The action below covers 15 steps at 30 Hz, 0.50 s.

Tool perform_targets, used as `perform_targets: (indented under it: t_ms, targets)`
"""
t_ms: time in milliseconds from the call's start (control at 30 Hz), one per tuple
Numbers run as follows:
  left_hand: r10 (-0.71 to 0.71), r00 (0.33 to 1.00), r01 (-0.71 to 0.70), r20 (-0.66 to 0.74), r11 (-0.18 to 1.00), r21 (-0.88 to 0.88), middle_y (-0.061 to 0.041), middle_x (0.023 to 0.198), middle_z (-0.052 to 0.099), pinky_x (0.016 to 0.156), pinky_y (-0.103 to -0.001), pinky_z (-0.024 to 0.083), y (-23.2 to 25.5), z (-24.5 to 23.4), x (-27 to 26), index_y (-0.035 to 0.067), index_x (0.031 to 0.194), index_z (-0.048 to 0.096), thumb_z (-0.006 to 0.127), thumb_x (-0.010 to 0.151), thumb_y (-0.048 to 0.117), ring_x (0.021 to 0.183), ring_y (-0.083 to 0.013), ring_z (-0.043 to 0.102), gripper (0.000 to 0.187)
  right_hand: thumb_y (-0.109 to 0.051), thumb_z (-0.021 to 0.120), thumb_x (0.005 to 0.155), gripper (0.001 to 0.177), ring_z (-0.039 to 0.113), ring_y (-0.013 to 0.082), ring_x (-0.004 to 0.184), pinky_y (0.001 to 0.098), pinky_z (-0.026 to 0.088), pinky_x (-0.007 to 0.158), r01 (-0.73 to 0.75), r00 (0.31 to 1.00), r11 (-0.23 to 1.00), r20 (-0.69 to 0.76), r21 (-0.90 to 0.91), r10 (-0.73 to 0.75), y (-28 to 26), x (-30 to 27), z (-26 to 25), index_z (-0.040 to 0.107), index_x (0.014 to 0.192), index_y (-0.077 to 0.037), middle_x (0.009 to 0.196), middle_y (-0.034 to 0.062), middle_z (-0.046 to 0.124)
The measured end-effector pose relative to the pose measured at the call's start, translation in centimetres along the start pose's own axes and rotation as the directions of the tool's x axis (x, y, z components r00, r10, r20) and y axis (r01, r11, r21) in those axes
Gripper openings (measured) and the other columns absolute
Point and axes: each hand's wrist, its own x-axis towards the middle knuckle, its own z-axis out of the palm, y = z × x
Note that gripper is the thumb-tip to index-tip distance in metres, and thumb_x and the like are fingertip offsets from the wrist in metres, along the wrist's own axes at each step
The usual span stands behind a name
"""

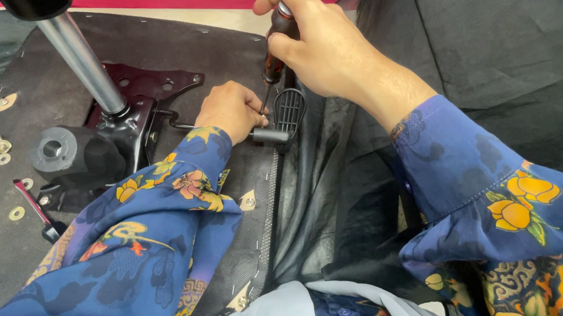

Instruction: The person uses a screwdriver to tighten screws into the base of a chair, securing the metal frame to the seat. They work methodically around the base, ensuring each screw is fastened.

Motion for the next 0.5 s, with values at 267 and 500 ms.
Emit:
perform_targets:
  t_ms: [267,500]
  targets:
    - [0.0,1.0,0.0,-0.007,1.0,-0.026,-0.009,0.089,0.079,0.085,-0.036,0.057,-0.2,0.1,0.6,0.017,0.09,0.084,0.09,0.068,0.018,0.088,-0.0241,0.077,0.024,-0.015,0.072,0.095,0.026,0.079,0.0237,0.091,0.0387,0.058,0.079,0.057,0.996,0.998,-0.076,0.028,-0.055,-0.2,0.8,0.3,0.059,0.118,-0.01,0.096,0.0085,0.077]
    - [-0.013,0.998,0.018,-0.068,0.997,0.076,-0.012,0.081,0.076,0.082,-0.04,0.056,0.3,0.2,0.2,0.009,0.077,0.078,0.094,0.067,0.03,0.084,-0.0286,0.074,0.028,-0.021,0.078,0.095,0.024,0.075,0.0297,0.083,0.0415,0.056,0.075,0.026,0.98,0.992,-0.191,-0.127,-0.05,0.4,0.9,1.0,0.063,0.108,-0.008,0.087,0.013,0.076]
